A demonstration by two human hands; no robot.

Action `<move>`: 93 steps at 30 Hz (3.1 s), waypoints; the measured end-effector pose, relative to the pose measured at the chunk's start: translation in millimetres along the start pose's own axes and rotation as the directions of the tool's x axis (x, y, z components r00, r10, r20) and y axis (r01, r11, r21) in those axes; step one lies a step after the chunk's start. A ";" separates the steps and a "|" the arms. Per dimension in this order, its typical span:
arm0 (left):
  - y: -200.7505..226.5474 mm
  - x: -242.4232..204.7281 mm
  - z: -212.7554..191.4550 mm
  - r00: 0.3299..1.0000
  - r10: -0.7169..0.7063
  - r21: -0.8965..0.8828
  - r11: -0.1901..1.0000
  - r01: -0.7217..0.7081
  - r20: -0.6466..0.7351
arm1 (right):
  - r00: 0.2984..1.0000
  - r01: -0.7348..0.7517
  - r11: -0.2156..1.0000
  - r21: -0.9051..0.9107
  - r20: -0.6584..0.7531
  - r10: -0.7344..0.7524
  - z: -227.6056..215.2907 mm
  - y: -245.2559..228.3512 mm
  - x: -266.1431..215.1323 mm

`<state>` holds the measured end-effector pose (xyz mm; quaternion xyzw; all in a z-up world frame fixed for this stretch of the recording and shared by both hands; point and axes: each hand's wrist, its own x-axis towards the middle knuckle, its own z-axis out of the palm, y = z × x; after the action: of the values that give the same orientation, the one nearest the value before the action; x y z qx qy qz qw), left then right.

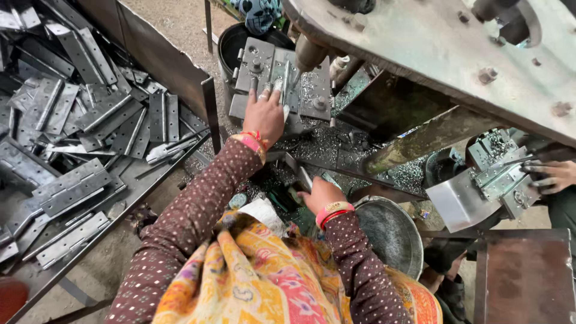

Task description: The person operates a metalworking press machine, repeatedly picking up metal pieces from a pile and placing them into the machine's die. They use a pair of tongs to handle the metal pieces and assist in positioning them within the press. The person works continuously, moving pieces from the pile to the machine and then removing them after processing.

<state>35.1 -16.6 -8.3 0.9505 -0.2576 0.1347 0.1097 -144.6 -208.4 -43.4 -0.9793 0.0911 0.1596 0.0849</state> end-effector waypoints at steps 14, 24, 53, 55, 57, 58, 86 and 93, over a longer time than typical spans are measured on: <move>2.2 -6.0 -9.6 0.999 -0.006 -0.051 0.999 0.008 0.035 | 1.000 -0.011 1.000 0.023 0.020 0.011 -14.7 -11.2 -7.7; 0.1 -16.6 -18.3 1.000 0.014 -0.094 0.995 -0.013 0.015 | 0.972 0.022 0.976 0.217 -0.234 0.030 81.6 8.4 -23.1; -16.0 21.6 10.0 0.995 0.031 -0.007 0.999 -0.032 -0.098 | 0.995 -0.088 0.992 0.088 -0.044 0.092 69.0 19.3 3.4; -20.7 23.8 12.9 0.977 0.037 0.006 0.999 -0.037 -0.209 | 0.987 -0.056 0.990 0.128 -0.143 0.074 100.3 27.0 -5.3; -23.8 22.2 10.8 0.996 0.032 -0.088 0.995 -0.039 -0.084 | 0.938 0.074 0.990 0.124 -0.347 -0.027 121.4 26.9 -15.5; -23.9 15.1 7.3 1.000 0.026 -0.135 0.991 -0.027 -0.013 | 0.959 0.030 0.989 0.145 -0.284 0.012 125.3 27.4 -15.7; -248.4 -97.1 123.3 0.472 -0.881 -0.043 0.471 0.881 0.028 | 0.997 -0.074 0.995 0.067 -0.022 0.075 -17.0 -11.5 -17.8; -241.3 -91.1 155.3 0.560 -0.771 0.221 0.515 0.828 -0.303 | 0.996 -0.086 0.994 0.066 0.005 0.086 -13.6 -9.9 -16.2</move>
<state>115.7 185.6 -216.3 0.9499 0.2477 0.1898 0.0152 -153.7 -199.0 -24.0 -0.9710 0.1381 0.1612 0.1102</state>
